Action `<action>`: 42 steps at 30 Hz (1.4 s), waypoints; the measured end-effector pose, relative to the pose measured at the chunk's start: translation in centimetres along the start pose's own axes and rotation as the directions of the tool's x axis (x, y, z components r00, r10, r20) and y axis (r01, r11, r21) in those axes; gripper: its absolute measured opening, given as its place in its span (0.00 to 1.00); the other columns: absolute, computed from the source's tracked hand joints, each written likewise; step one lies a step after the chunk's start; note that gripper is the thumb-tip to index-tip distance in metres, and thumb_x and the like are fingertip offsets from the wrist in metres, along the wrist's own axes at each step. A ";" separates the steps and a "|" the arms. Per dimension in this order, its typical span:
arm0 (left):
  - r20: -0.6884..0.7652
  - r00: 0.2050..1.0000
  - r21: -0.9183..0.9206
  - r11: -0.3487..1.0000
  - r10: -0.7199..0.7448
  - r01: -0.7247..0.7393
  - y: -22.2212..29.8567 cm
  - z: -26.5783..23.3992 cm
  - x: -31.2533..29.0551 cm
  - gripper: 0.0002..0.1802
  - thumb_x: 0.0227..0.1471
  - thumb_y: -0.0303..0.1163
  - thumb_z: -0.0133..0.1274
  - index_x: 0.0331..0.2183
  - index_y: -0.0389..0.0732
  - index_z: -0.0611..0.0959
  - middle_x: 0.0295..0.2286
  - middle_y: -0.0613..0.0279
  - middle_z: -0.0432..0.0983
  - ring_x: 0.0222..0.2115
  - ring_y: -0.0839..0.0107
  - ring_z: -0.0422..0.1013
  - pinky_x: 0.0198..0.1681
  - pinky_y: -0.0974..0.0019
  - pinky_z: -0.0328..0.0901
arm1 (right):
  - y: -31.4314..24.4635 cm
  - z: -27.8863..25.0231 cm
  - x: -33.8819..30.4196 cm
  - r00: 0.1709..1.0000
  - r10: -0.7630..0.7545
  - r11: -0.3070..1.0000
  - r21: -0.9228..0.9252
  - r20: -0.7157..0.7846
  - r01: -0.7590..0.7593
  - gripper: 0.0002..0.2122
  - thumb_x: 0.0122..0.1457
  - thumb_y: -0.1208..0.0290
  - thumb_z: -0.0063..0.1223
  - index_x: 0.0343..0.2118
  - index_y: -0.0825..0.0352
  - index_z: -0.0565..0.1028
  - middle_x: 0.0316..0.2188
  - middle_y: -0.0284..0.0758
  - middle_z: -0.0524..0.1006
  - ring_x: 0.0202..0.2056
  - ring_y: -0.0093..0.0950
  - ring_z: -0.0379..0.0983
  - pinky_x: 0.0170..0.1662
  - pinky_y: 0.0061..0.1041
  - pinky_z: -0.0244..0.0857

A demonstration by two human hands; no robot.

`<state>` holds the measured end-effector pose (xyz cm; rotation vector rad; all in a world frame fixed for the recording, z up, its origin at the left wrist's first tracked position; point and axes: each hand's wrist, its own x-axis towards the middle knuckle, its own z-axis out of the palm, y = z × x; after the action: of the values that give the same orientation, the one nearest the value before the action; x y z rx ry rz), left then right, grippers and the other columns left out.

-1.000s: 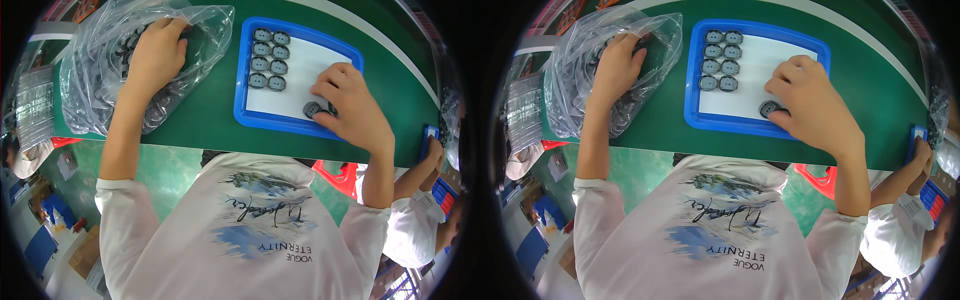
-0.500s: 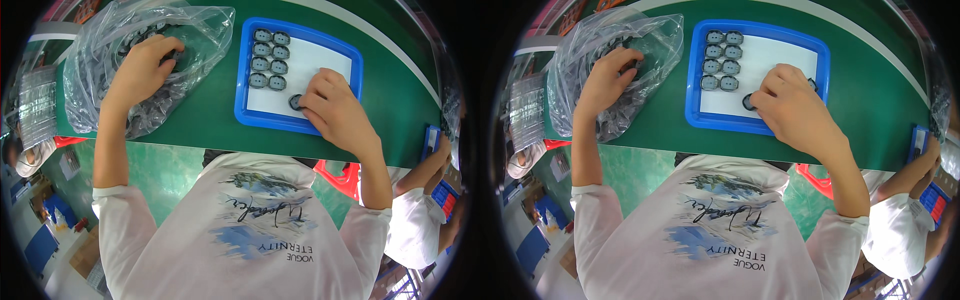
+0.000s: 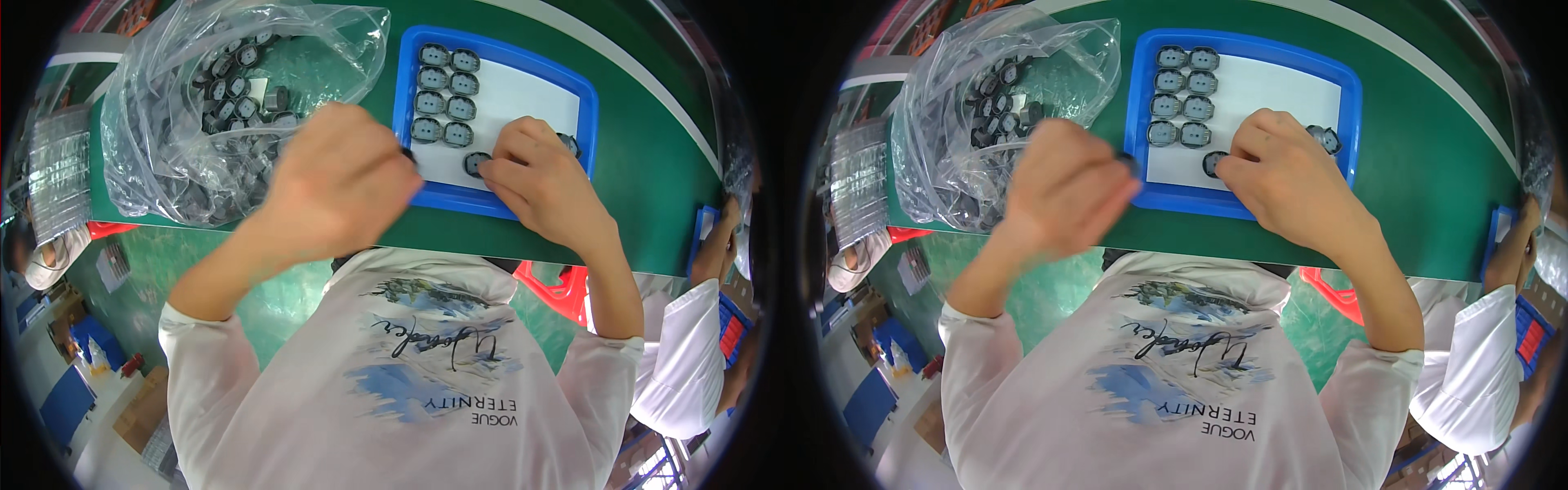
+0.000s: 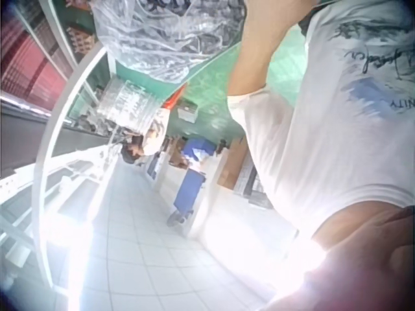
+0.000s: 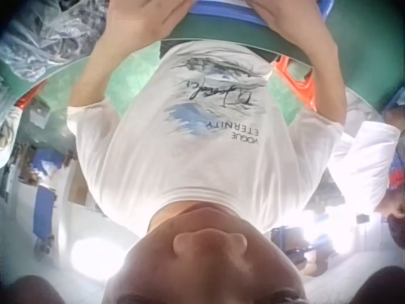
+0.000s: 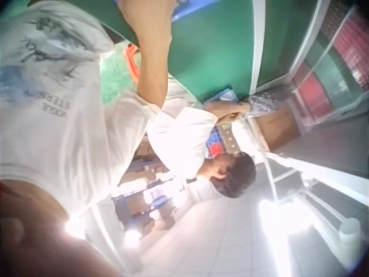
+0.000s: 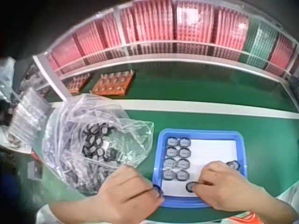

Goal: Organizing small plastic components from a bag into a structured tray.

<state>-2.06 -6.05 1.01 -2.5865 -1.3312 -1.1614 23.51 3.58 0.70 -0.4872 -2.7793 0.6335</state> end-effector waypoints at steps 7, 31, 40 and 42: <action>0.191 0.971 -0.003 0.989 -0.142 0.146 1.3 2.5 0.0 0.12 0.35 0.28 0.69 0.26 0.38 0.83 0.32 0.62 0.73 0.37 0.57 0.68 0.41 0.56 0.62 | -0.7 -0.2 0.2 1.000 -0.027 0.998 0.055 0.008 0.027 0.05 0.50 0.78 0.63 0.31 0.69 0.79 0.29 0.35 0.73 0.35 0.35 0.71 0.40 0.33 0.67; 0.125 0.975 0.052 0.983 -0.182 0.177 0.8 2.8 0.3 0.10 0.36 0.27 0.67 0.25 0.39 0.83 0.32 0.62 0.72 0.40 0.56 0.66 0.44 0.53 0.61 | -0.1 -1.6 -0.2 0.984 0.135 0.979 0.167 -0.118 -0.114 0.14 0.51 0.76 0.63 0.42 0.68 0.79 0.36 0.37 0.78 0.41 0.38 0.74 0.45 0.32 0.69; 0.098 0.994 -0.131 0.990 -0.039 0.052 1.6 4.4 5.1 0.16 0.35 0.27 0.69 0.32 0.40 0.85 0.34 0.60 0.75 0.39 0.57 0.68 0.43 0.57 0.65 | 2.1 -6.0 -5.4 0.923 0.380 0.923 -0.037 -0.066 -0.383 0.21 0.46 0.79 0.65 0.47 0.68 0.77 0.43 0.38 0.78 0.48 0.40 0.70 0.53 0.33 0.65; 0.185 0.982 -0.057 0.997 -0.035 0.047 1.9 6.4 7.3 0.13 0.38 0.29 0.68 0.30 0.40 0.84 0.30 0.60 0.74 0.37 0.58 0.69 0.43 0.58 0.65 | 1.7 -5.4 -5.1 0.920 0.386 0.915 -0.098 -0.062 -0.391 0.21 0.46 0.79 0.65 0.47 0.68 0.77 0.43 0.38 0.78 0.49 0.40 0.69 0.53 0.34 0.65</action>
<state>5.88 -0.10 1.45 -2.7827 -1.4089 -1.0035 30.29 5.12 3.76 -1.0832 -2.7034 0.5419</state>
